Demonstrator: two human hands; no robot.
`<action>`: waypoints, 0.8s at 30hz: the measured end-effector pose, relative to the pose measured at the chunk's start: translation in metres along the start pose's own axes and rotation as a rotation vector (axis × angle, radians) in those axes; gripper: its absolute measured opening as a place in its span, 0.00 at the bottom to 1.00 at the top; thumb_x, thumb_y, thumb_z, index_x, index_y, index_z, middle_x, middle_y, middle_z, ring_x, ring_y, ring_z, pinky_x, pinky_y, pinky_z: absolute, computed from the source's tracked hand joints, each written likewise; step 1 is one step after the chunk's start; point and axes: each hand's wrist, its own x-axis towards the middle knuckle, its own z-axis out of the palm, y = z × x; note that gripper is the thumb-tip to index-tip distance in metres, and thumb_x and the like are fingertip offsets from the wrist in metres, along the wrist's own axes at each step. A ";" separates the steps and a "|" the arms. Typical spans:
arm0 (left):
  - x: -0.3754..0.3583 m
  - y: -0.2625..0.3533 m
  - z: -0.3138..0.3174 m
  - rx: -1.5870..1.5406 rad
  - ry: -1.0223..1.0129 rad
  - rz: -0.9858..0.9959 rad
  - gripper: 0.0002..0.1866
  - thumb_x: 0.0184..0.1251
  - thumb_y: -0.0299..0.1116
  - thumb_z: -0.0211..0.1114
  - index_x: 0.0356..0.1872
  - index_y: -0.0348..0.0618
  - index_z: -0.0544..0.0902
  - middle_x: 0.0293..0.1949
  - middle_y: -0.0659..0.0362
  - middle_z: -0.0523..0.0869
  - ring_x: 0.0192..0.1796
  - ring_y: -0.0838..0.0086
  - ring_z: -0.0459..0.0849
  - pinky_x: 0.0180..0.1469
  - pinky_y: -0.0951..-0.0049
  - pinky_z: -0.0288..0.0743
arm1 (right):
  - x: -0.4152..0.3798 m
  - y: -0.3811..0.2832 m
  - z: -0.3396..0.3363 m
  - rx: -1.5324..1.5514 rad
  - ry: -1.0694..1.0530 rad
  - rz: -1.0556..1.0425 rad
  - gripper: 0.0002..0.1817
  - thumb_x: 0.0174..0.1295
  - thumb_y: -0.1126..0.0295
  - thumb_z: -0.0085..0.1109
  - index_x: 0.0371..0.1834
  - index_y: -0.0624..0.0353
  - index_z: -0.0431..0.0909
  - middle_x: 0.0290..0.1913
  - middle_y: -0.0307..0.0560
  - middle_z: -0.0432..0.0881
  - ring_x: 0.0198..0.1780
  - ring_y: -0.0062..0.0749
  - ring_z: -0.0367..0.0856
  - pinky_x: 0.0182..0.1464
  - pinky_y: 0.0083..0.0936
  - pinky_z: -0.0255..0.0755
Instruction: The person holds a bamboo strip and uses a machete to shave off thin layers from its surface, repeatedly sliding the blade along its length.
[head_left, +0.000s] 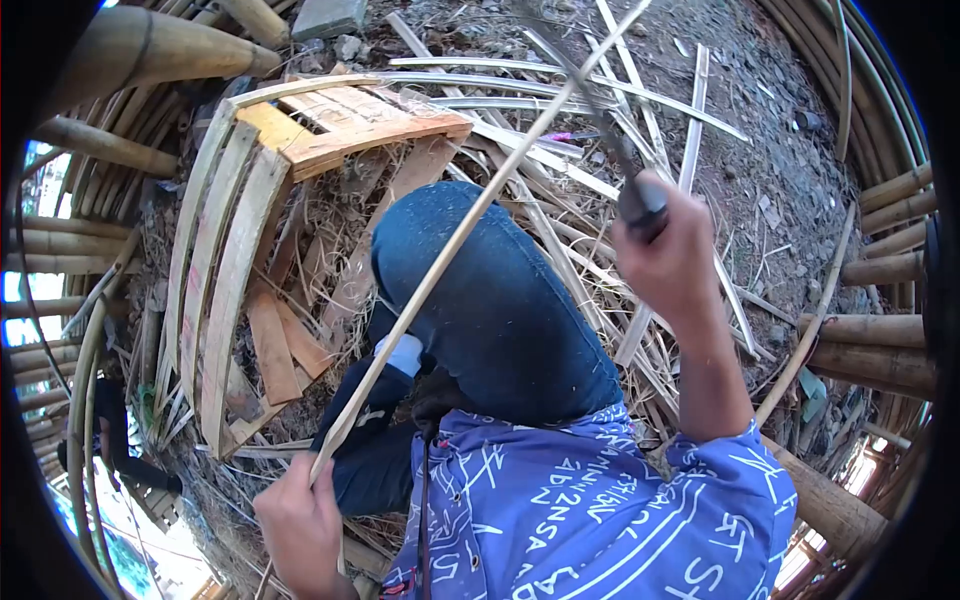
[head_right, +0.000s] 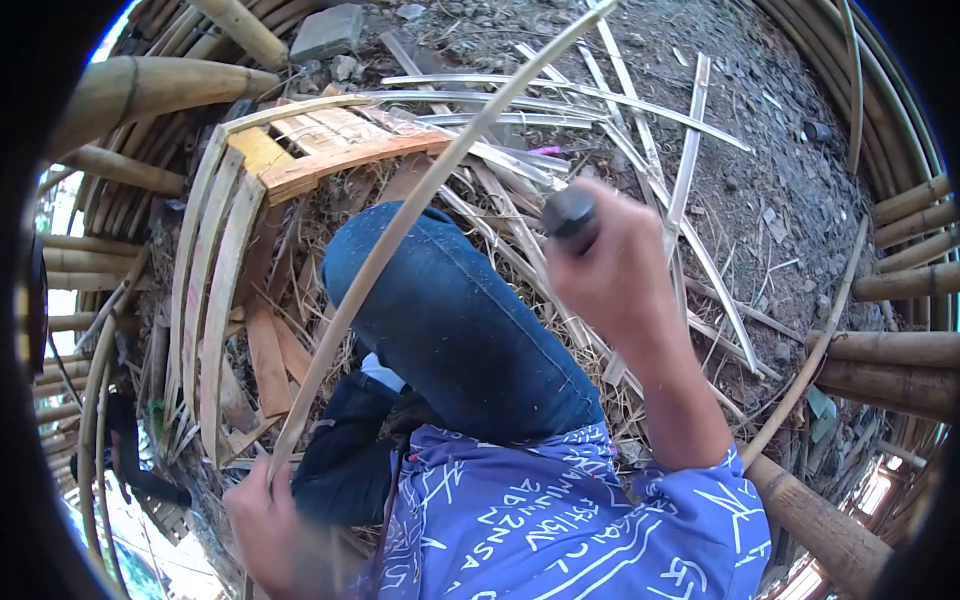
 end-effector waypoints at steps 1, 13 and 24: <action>0.006 0.008 0.003 0.003 0.010 -0.011 0.10 0.67 0.33 0.61 0.30 0.37 0.77 0.21 0.41 0.75 0.24 0.43 0.73 0.27 0.52 0.63 | -0.008 -0.010 0.005 -0.024 -0.083 -0.022 0.03 0.49 0.78 0.56 0.26 0.63 0.73 0.19 0.53 0.76 0.21 0.42 0.77 0.27 0.34 0.69; 0.070 0.079 0.017 0.006 0.027 0.183 0.12 0.71 0.34 0.56 0.27 0.39 0.73 0.19 0.44 0.78 0.26 0.48 0.81 0.28 0.52 0.72 | -0.035 -0.050 0.039 -0.094 -0.232 -0.148 0.09 0.45 0.74 0.59 0.29 0.63 0.71 0.24 0.59 0.79 0.28 0.55 0.81 0.32 0.45 0.74; 0.076 0.084 0.019 0.005 0.073 0.235 0.13 0.71 0.34 0.56 0.27 0.39 0.73 0.18 0.45 0.79 0.24 0.49 0.81 0.27 0.54 0.72 | -0.007 -0.026 0.043 -0.311 -0.214 -0.220 0.13 0.38 0.71 0.64 0.26 0.63 0.72 0.24 0.57 0.80 0.29 0.53 0.82 0.33 0.43 0.76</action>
